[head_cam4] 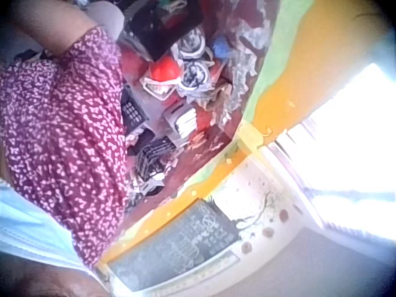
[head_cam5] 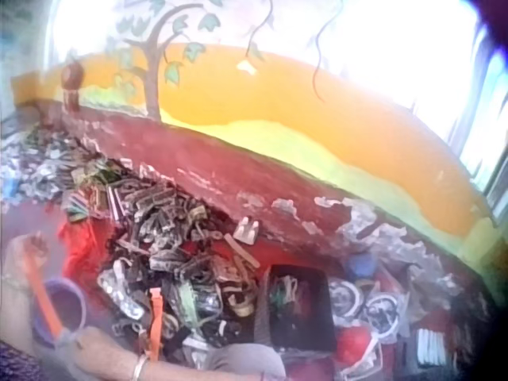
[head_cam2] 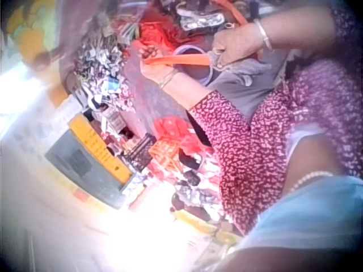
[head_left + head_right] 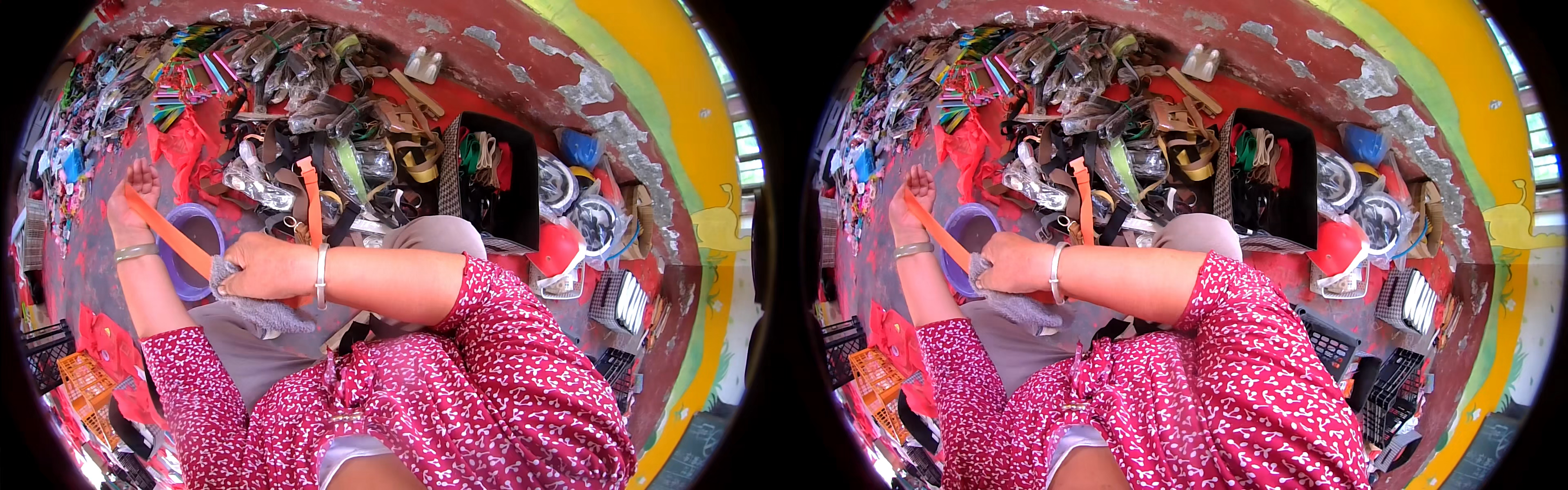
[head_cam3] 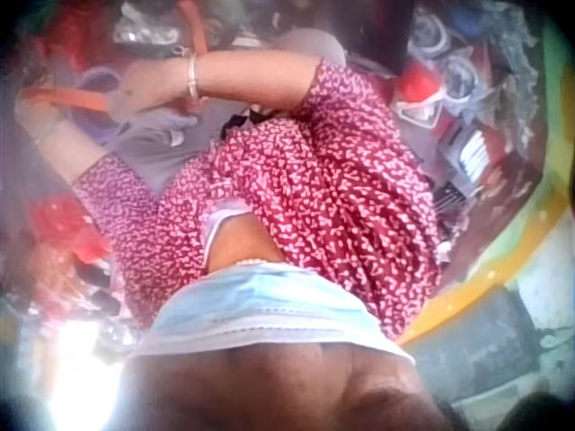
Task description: The person wipes and cleans plastic straps using a grey cloth by hand, holding each strap and rubbing it with the cloth.
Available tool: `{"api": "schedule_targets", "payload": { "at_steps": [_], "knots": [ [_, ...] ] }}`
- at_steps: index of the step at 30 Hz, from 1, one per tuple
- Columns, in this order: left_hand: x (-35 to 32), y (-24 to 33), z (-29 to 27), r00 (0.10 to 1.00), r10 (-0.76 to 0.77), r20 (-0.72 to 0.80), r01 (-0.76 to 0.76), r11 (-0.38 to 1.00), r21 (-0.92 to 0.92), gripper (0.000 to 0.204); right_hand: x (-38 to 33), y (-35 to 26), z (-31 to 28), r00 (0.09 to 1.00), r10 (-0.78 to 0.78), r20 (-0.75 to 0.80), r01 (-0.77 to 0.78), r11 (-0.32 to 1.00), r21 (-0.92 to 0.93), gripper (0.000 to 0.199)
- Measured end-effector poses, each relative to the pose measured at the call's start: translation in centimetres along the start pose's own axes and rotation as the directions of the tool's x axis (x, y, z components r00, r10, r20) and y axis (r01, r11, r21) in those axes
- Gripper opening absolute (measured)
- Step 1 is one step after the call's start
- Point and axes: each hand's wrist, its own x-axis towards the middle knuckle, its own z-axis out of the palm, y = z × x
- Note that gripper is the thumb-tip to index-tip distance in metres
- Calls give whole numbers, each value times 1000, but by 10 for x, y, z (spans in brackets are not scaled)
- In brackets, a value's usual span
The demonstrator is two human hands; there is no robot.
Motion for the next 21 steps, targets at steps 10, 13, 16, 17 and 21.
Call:
{"api": "schedule_targets", "payload": {
  "at_steps": [10,13,16,17,21],
  "knots": [
    [-93,-152,81,730,-571,376,556,816,159,71,-22,15,-95,931,206,-302,86,680,728,14],
    [-123,-150,92,620,-611,492,597,775,209,70,2,24,-91,939,237,-249,10,705,709,15],
    [-115,-127,91,683,-469,560,389,883,264,53,31,14,-88,973,144,-179,14,741,671,15],
    [-114,-122,85,719,-429,546,353,903,244,49,38,16,-82,977,141,-160,-1,753,658,15],
    [-120,-108,80,821,-270,504,237,963,128,33,52,10,-69,980,167,-104,-57,745,665,14]
  ]
}}
